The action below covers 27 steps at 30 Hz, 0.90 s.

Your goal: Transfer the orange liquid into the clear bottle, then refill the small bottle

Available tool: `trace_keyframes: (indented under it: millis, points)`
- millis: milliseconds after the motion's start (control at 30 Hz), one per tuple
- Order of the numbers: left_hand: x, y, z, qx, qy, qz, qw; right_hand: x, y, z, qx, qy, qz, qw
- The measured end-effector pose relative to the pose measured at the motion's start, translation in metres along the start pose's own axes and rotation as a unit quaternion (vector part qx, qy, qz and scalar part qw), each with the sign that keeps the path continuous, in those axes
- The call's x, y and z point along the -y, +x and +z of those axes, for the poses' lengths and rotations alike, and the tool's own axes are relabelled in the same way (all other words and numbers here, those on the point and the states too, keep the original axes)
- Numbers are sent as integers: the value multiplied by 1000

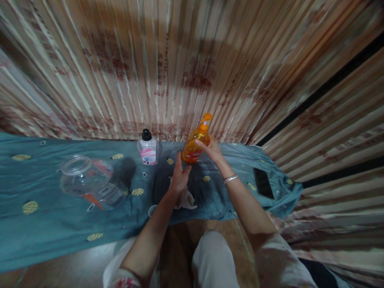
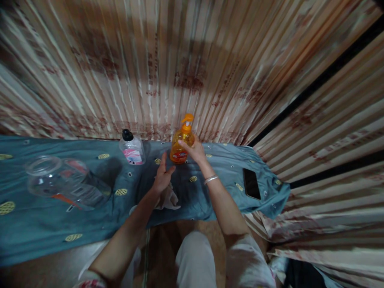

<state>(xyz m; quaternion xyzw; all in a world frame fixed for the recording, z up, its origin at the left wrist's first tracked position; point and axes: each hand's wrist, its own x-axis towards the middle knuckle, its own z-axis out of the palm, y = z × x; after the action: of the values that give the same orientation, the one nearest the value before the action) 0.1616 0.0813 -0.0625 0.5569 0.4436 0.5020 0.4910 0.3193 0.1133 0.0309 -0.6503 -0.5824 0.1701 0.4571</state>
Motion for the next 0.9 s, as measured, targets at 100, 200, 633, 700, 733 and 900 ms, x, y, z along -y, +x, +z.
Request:
trace_keyframes:
  millis: [100, 200, 633, 700, 733, 900]
  points:
    - [2, 13, 8, 24, 2, 7, 1000, -9, -4, 8, 19, 19, 4, 1000]
    - [8, 20, 15, 35, -3, 26, 999, -17, -3, 12, 25, 35, 8, 999]
    - [30, 31, 21, 46, -22, 84, 995, -44, 5, 16, 29, 115, 17, 993]
    - [29, 28, 19, 45, -17, 75, 996, -44, 4, 16, 28, 119, 20, 992]
    - [28, 26, 18, 42, -13, 72, 996, -45, 2, 15, 25, 120, 23, 992]
    - [20, 10, 6, 45, 2, 86, 995, -50, -13, 9, -11, 108, 57, 992]
